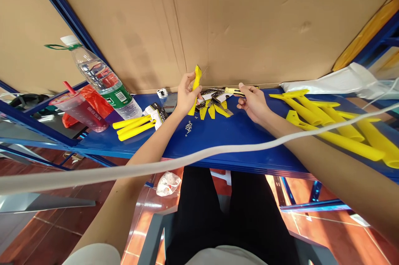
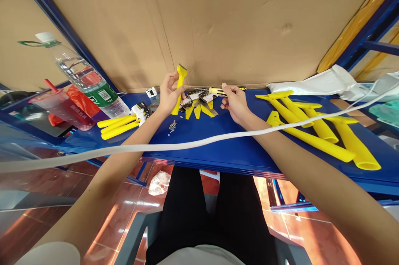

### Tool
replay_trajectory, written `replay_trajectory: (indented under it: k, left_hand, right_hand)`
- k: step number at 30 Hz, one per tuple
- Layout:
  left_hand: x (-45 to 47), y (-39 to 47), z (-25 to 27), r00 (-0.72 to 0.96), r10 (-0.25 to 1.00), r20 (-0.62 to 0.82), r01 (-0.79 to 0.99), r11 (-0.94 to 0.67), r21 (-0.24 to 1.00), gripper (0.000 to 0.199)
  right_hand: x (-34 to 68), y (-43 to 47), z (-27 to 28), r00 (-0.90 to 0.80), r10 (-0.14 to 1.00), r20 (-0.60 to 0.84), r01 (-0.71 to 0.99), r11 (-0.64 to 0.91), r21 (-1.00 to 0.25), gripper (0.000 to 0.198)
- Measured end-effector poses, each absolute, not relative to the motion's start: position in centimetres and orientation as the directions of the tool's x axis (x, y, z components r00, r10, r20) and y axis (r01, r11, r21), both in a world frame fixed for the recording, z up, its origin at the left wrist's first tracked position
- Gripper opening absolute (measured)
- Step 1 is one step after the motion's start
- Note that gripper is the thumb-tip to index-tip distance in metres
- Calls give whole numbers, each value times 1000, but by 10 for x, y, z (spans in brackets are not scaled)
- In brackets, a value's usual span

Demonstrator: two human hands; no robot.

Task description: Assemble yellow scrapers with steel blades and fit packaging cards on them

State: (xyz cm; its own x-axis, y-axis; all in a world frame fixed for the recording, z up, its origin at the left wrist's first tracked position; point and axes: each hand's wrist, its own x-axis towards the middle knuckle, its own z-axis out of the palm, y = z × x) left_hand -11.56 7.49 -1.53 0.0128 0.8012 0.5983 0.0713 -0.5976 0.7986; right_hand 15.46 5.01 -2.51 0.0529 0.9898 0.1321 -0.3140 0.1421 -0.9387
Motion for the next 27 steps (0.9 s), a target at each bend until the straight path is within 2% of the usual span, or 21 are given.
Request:
replay_trajectory:
  k: [5,10,20,27]
  left_hand:
    - [-119,76,-11,-28,841,540,14,-540,841,71]
    - [-119,74,-9,-61,861,505,-31,-508,861,69]
    - [-116,72,-10,-48,870,491,-32,-493,870,65]
    - [-117,74,-11,-7,867,498,-13,-498,867,62]
  right_hand:
    - [147,47,-31,71,958,278,-200,287,-937,66]
    - [138,29,-29,-72,895,440,2,442,-897,55]
    - [137,15,-25,-192,824,533,179,563,-807,33]
    - [136,15,-24,-218,799,561,239,601,-763,36]
